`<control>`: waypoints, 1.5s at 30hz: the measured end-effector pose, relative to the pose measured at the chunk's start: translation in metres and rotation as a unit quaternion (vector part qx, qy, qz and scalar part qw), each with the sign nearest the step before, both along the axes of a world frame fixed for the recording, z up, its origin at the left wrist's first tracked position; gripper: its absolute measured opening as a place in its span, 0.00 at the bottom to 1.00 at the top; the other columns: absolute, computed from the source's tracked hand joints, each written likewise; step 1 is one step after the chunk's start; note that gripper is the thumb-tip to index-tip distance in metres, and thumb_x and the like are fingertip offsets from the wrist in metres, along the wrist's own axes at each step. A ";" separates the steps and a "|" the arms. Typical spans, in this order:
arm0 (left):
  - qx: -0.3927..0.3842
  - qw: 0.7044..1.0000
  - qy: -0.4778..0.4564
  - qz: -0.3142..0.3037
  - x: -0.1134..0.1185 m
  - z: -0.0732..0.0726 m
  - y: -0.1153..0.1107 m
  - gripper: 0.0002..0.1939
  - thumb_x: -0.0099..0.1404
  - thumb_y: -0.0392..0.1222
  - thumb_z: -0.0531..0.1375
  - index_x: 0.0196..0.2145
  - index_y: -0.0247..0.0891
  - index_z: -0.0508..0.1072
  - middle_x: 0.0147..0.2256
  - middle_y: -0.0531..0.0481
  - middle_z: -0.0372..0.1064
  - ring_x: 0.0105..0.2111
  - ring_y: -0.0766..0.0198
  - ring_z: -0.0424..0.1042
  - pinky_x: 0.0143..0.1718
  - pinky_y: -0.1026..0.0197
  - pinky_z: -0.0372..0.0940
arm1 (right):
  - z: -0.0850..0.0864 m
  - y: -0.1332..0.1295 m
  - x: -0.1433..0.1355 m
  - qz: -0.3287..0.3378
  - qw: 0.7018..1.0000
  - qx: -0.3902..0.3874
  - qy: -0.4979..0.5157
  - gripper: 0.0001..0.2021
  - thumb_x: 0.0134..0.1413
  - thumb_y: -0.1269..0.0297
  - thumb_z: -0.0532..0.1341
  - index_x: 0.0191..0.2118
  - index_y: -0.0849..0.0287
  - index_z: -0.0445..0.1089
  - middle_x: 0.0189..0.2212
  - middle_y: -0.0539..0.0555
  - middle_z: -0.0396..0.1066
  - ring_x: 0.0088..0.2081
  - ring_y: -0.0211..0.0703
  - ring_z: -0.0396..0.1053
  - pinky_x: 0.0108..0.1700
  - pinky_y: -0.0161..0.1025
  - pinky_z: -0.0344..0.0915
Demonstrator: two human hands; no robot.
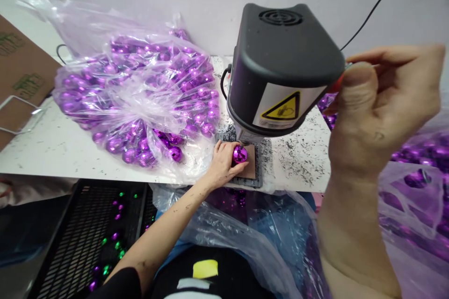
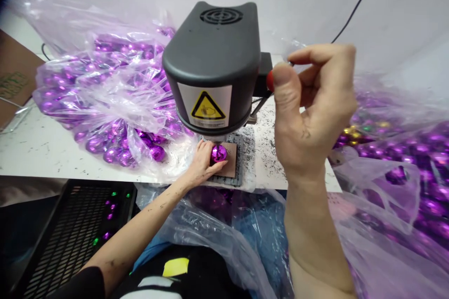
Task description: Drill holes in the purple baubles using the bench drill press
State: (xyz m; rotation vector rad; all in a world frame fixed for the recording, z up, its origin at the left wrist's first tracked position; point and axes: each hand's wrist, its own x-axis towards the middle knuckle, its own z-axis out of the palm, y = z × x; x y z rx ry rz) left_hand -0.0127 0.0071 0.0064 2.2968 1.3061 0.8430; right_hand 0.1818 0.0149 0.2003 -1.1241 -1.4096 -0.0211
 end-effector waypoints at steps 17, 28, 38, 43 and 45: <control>-0.022 1.000 0.003 -0.002 0.000 0.010 -0.003 0.20 0.67 0.50 0.60 0.51 0.39 0.63 0.47 0.44 0.68 0.51 0.53 0.65 0.64 0.43 0.51 | -0.057 -0.051 -0.004 -0.095 0.977 0.066 -0.181 0.07 0.50 0.71 0.63 0.35 0.63 0.65 0.26 0.45 0.59 0.26 0.22 0.55 0.31 0.26 0.57; -0.030 1.000 -0.005 -0.003 0.001 0.011 -0.004 0.22 0.66 0.50 0.61 0.53 0.38 0.63 0.52 0.42 0.67 0.54 0.52 0.64 0.66 0.42 0.48 | -0.081 -0.056 -0.019 -0.089 0.985 0.053 -0.135 0.03 0.53 0.73 0.60 0.35 0.63 0.68 0.24 0.48 0.62 0.26 0.25 0.58 0.29 0.30 0.52; -0.027 0.999 -0.017 0.005 0.002 0.009 -0.004 0.22 0.66 0.48 0.62 0.53 0.38 0.63 0.48 0.43 0.70 0.53 0.52 0.66 0.65 0.43 0.51 | -0.097 -0.043 -0.031 -0.081 0.989 0.115 -0.032 0.09 0.54 0.68 0.58 0.24 0.63 0.66 0.17 0.49 0.60 0.22 0.28 0.58 0.26 0.31 0.53; -0.022 1.000 -0.021 0.007 0.003 0.009 -0.005 0.22 0.65 0.48 0.62 0.53 0.37 0.63 0.49 0.42 0.70 0.53 0.52 0.67 0.64 0.43 0.51 | -0.108 -0.035 -0.037 -0.093 0.984 0.145 0.049 0.09 0.54 0.66 0.59 0.25 0.63 0.66 0.18 0.49 0.59 0.23 0.31 0.60 0.26 0.33 0.59; -0.027 0.999 -0.021 0.004 0.002 0.010 -0.005 0.22 0.65 0.48 0.62 0.53 0.37 0.63 0.49 0.42 0.70 0.53 0.52 0.67 0.64 0.43 0.52 | -0.110 -0.033 -0.039 -0.092 0.981 0.159 0.067 0.09 0.53 0.66 0.59 0.25 0.63 0.66 0.18 0.49 0.58 0.23 0.31 0.60 0.26 0.33 0.60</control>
